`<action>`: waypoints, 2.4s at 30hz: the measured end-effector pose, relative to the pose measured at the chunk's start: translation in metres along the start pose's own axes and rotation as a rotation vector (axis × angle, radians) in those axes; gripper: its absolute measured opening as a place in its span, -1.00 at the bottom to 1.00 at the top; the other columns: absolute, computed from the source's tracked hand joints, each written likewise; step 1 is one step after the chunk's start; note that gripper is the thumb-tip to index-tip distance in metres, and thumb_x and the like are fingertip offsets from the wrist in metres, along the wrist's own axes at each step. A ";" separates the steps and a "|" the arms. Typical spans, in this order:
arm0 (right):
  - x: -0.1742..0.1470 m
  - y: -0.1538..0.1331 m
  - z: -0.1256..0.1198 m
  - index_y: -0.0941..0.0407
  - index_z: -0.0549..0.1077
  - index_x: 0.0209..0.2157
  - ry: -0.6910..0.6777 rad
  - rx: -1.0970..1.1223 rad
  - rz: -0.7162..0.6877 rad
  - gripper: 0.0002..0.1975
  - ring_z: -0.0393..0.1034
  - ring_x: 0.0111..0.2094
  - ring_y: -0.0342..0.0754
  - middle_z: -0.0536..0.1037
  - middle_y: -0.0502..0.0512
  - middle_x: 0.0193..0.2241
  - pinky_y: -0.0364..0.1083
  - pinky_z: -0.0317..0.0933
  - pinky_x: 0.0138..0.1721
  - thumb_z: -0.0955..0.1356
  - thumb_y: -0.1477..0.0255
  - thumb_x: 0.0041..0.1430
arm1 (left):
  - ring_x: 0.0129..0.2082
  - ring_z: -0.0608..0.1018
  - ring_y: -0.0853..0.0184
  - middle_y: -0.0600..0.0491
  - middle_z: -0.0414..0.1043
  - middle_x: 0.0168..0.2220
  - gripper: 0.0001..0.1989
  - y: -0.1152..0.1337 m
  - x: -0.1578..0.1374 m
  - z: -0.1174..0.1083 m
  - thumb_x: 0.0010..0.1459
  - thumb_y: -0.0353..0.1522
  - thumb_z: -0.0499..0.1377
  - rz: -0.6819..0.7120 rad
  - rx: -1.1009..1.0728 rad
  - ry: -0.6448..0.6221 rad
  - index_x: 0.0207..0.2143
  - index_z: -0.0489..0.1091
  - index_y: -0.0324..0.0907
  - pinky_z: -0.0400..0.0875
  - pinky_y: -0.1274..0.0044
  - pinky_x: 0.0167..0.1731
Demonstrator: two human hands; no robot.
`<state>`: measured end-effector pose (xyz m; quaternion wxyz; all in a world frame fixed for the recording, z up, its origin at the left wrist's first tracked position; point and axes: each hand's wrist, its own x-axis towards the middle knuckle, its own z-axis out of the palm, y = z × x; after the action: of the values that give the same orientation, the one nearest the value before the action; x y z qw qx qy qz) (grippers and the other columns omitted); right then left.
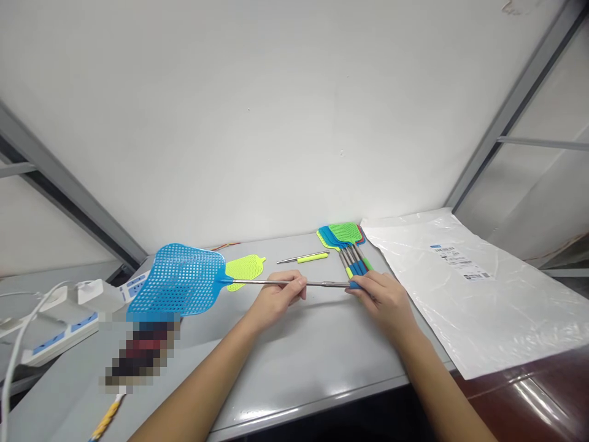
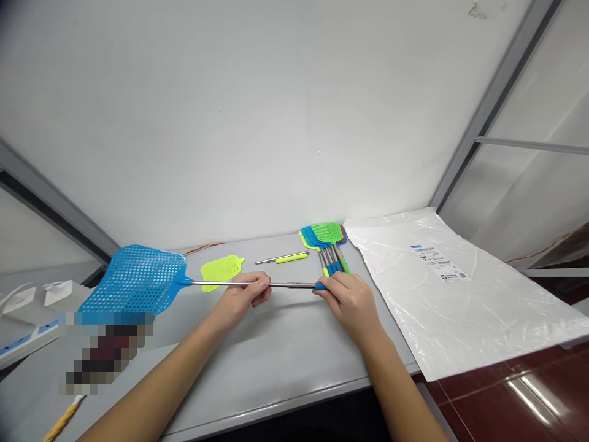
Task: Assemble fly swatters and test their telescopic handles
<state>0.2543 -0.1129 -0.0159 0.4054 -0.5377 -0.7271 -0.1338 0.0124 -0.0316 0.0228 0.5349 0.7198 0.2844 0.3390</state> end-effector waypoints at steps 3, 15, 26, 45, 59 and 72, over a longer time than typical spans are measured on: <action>-0.001 0.003 -0.001 0.08 0.51 -0.27 0.016 0.021 0.037 -0.83 0.27 -0.48 -0.12 0.46 0.03 -0.47 -0.10 0.05 -0.41 0.30 0.33 0.29 | -0.61 0.14 0.40 0.12 0.07 -0.66 -0.49 0.003 0.002 -0.007 0.27 -0.10 -0.08 0.058 -0.052 0.107 -0.66 0.23 -0.16 0.02 0.50 -0.56; -0.003 0.009 -0.002 0.08 0.51 -0.26 0.059 0.024 0.091 -0.85 0.25 -0.49 -0.12 0.45 0.01 -0.49 -0.10 0.08 -0.41 0.33 0.33 0.26 | -0.62 0.19 0.46 0.12 0.16 -0.54 -0.51 0.011 0.007 -0.008 0.21 0.01 -0.04 0.288 -0.536 0.732 -0.53 0.31 -0.17 0.05 0.57 -0.66; -0.003 0.011 0.000 0.07 0.52 -0.26 0.060 -0.031 0.118 -0.82 0.30 -0.48 -0.10 0.48 0.03 -0.47 -0.09 0.08 -0.40 0.31 0.30 0.28 | -0.66 0.23 0.53 0.14 0.26 -0.48 -0.62 0.006 0.011 -0.007 0.28 -0.10 -0.03 0.202 -0.409 0.891 -0.40 0.34 -0.19 0.21 0.61 -0.58; -0.001 -0.019 0.011 0.10 0.48 -0.27 0.005 -0.056 0.054 -0.83 0.32 -0.45 -0.12 0.46 0.02 -0.48 -0.13 0.05 -0.40 0.30 0.33 0.30 | -0.37 0.39 0.35 0.03 0.38 -0.36 -0.46 -0.016 0.002 0.036 0.35 -0.05 -0.22 0.144 -0.255 0.438 -0.03 0.40 -0.16 0.30 0.50 -0.31; 0.007 -0.048 0.019 0.10 0.45 -0.24 -0.009 -0.072 0.018 -0.82 0.36 -0.46 -0.17 0.47 0.00 -0.49 -0.16 0.00 -0.46 0.26 0.33 0.34 | -0.29 0.46 0.29 0.00 0.43 -0.32 -0.44 -0.014 0.001 0.043 0.34 -0.04 -0.25 0.143 -0.303 0.340 -0.02 0.38 -0.17 0.37 0.44 -0.28; 0.002 -0.048 0.024 0.09 0.44 -0.19 -0.119 0.074 0.129 -0.78 0.39 -0.37 -0.12 0.48 0.03 -0.40 -0.17 0.08 -0.40 0.21 0.31 0.36 | -0.47 0.41 0.35 0.02 0.41 -0.39 -0.46 -0.017 0.004 0.029 0.29 0.00 -0.13 0.057 -0.199 0.362 -0.17 0.47 -0.18 0.33 0.45 -0.30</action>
<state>0.2012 -0.1147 -0.0179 0.3890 -0.5749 -0.7182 -0.0484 0.0371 -0.0408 0.0009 0.5340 0.5985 0.3204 0.5040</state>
